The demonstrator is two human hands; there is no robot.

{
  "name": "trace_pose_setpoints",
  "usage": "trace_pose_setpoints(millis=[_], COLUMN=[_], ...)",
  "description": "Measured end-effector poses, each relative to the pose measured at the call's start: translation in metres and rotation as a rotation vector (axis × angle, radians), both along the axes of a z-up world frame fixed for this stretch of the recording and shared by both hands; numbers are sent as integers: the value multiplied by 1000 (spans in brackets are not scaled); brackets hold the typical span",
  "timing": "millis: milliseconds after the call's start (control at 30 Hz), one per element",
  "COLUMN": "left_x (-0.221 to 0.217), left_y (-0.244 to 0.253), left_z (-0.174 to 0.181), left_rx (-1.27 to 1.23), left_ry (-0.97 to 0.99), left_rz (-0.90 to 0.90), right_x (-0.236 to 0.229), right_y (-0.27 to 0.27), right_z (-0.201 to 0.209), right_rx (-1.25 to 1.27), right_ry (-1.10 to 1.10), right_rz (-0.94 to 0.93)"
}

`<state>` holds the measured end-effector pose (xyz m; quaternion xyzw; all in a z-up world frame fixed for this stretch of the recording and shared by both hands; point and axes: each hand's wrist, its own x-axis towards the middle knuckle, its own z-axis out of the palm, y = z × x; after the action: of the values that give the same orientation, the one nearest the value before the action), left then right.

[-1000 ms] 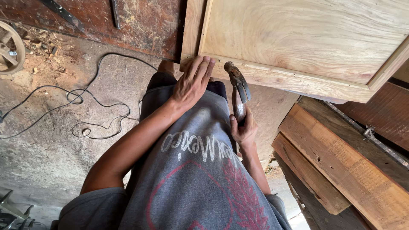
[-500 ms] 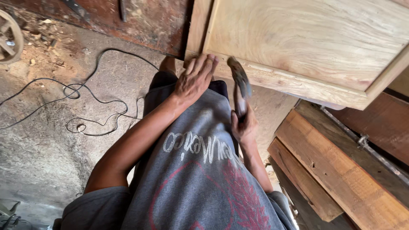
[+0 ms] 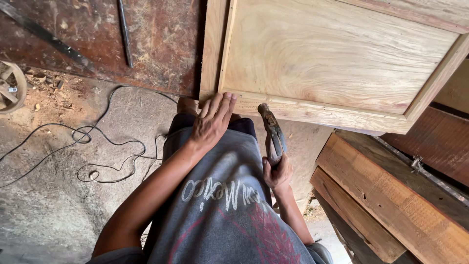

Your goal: The person applies pink putty to a thin wooden strip, then fits the strip into the groove of a wooden frame. They use a chisel to trim the strip flush with the frame and tap it with a hammer to secure the fit.

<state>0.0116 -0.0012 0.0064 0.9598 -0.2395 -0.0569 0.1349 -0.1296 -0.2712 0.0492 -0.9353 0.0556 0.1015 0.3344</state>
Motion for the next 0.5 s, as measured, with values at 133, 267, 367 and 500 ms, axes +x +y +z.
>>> trace_pose_setpoints(millis=[133, 267, 367, 500], left_x=[-2, -2, 4, 5], left_y=[2, 6, 6, 6], left_z=[-7, -3, 2, 8], left_rx=[-104, -246, -252, -229], left_ry=[24, 25, -2, 13], left_rz=[8, 57, 65, 78], right_x=[2, 6, 12, 10], right_y=[-1, 5, 8, 8], right_z=[-6, 1, 3, 4], right_rx=[72, 27, 53, 69], right_ry=[29, 57, 33, -7], right_rz=[11, 41, 25, 39])
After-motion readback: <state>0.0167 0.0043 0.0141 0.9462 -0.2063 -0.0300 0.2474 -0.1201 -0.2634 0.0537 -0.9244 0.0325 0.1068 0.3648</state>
